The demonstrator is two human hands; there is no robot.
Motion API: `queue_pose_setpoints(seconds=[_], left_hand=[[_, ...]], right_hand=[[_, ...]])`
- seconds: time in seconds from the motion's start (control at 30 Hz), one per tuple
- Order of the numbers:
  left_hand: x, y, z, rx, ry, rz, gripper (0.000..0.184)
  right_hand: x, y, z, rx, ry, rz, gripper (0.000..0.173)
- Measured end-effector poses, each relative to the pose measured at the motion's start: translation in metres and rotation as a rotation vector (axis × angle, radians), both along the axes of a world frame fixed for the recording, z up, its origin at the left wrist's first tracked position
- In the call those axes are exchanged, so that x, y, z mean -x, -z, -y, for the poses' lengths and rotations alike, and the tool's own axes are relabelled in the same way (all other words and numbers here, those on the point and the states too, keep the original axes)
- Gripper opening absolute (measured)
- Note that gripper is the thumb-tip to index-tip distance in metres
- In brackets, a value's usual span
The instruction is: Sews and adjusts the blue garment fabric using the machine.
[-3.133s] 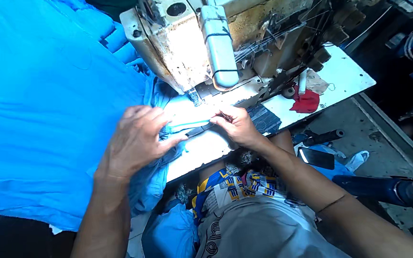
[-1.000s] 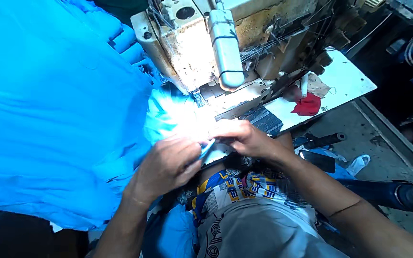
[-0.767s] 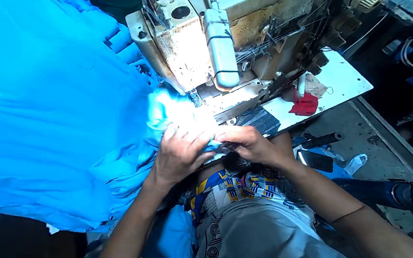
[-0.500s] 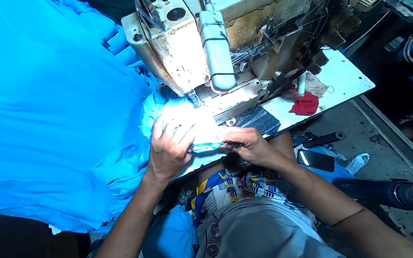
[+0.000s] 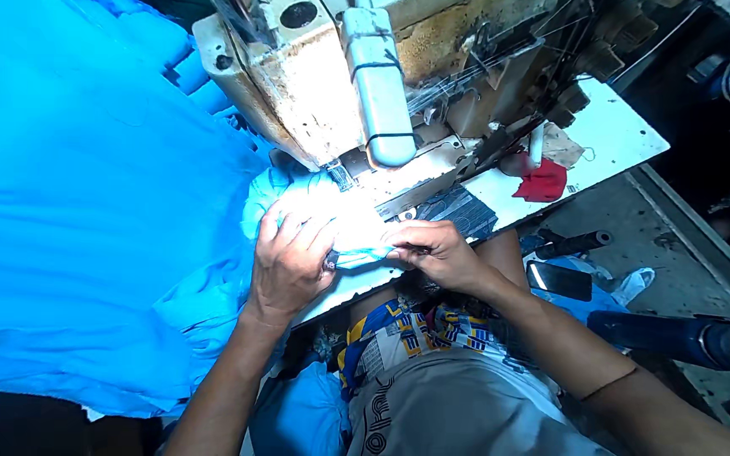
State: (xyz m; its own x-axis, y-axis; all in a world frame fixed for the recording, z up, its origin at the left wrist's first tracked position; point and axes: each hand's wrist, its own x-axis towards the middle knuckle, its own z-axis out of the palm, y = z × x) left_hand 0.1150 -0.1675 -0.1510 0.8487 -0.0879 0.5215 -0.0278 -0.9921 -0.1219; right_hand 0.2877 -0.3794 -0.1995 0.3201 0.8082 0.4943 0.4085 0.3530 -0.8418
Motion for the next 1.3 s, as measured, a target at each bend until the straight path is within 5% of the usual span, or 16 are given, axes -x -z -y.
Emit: queue_pose_setpoints(seconds=[0.47,0.6,0.8,0.87,1.0,1.3], left_hand=[[-0.001,-0.053,-0.028,0.015,-0.052,-0.237,0.057],[0.014,-0.067,-0.001,0.051,0.072,-0.201,0.016],[0.011,-0.031,0.022,0.229,0.281,-0.126,0.01],[0.006,-0.016,0.018,0.151,0.227,-0.064,0.01],[0.005,-0.004,0.003,0.017,0.035,-0.087,0.042],[0.01,-0.005,0.006,0.018,-0.054,-0.114,0.037]], right_hand=[[-0.009,-0.009,-0.041,0.001,0.125,-0.021,0.009],[-0.012,-0.011,-0.036,0.026,0.085,0.127,0.009],[-0.006,-0.012,-0.019,-0.03,-0.027,0.366,0.019],[-0.006,-0.009,-0.015,-0.064,-0.009,0.354,0.019],[-0.006,-0.004,-0.007,-0.059,0.033,0.268,0.014],[-0.001,-0.002,-0.004,-0.039,0.065,0.136,0.008]])
